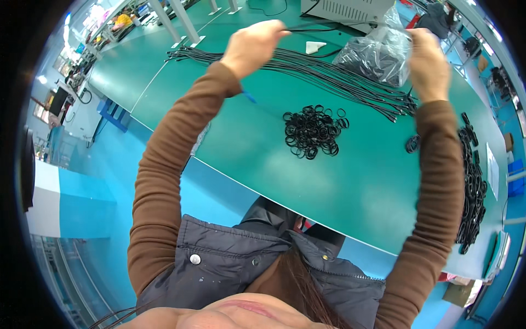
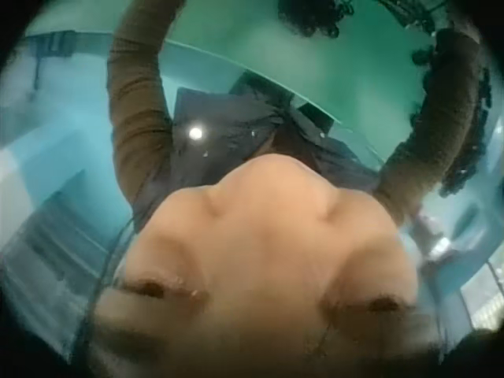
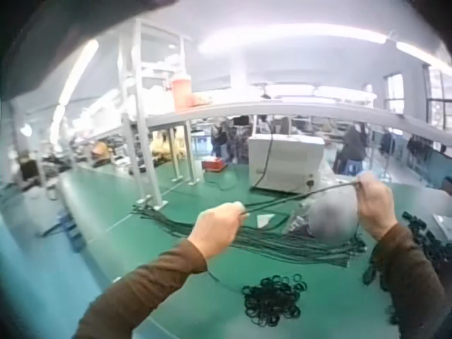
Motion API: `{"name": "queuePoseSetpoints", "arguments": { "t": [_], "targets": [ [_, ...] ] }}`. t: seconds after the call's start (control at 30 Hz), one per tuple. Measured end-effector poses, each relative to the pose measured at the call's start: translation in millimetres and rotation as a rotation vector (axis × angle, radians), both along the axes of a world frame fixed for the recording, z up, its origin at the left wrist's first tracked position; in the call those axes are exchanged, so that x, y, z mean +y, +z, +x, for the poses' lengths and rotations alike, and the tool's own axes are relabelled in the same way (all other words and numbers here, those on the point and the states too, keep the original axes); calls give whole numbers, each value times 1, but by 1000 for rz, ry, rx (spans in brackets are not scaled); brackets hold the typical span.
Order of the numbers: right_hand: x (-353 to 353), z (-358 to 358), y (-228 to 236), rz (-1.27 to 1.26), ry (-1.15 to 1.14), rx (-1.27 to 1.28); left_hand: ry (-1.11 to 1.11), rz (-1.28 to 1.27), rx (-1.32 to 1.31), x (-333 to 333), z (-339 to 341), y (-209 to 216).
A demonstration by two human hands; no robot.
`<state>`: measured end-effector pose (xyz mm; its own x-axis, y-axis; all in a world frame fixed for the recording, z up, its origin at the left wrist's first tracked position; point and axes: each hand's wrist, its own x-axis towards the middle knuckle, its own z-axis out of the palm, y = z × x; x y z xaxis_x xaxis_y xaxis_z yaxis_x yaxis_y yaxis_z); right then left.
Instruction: Organizing and bundling black electrical cables with small rubber rings.
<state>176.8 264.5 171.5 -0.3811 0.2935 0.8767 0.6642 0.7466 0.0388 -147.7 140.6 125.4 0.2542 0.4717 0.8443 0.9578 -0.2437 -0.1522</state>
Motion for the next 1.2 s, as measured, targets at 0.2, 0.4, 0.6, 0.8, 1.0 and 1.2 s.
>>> {"name": "queuePoseSetpoints", "arguments": {
  "t": [0.2, 0.4, 0.6, 0.8, 1.0, 1.2],
  "targets": [
    [18, 202, 66, 34, -529, 35, -295, -495, -293, -85, -51, -7],
    [-54, 172, -29, -332, -715, -292, -622, -1430, -623, -173, 14, -53],
    [-122, 136, -82, -340, -304, -390, -900, -1552, -1291, -188, 104, -80],
    [-234, 53, -109, -782, 414, -143, -1128, -1369, -1560, -175, 157, -69],
    [-218, 68, -118, -581, 353, -74, -1184, -1629, -1873, -195, 169, -70],
    [-220, 61, -139, -547, 302, -217, -1777, -1738, -1840, -209, 182, -62]
  ]
}}
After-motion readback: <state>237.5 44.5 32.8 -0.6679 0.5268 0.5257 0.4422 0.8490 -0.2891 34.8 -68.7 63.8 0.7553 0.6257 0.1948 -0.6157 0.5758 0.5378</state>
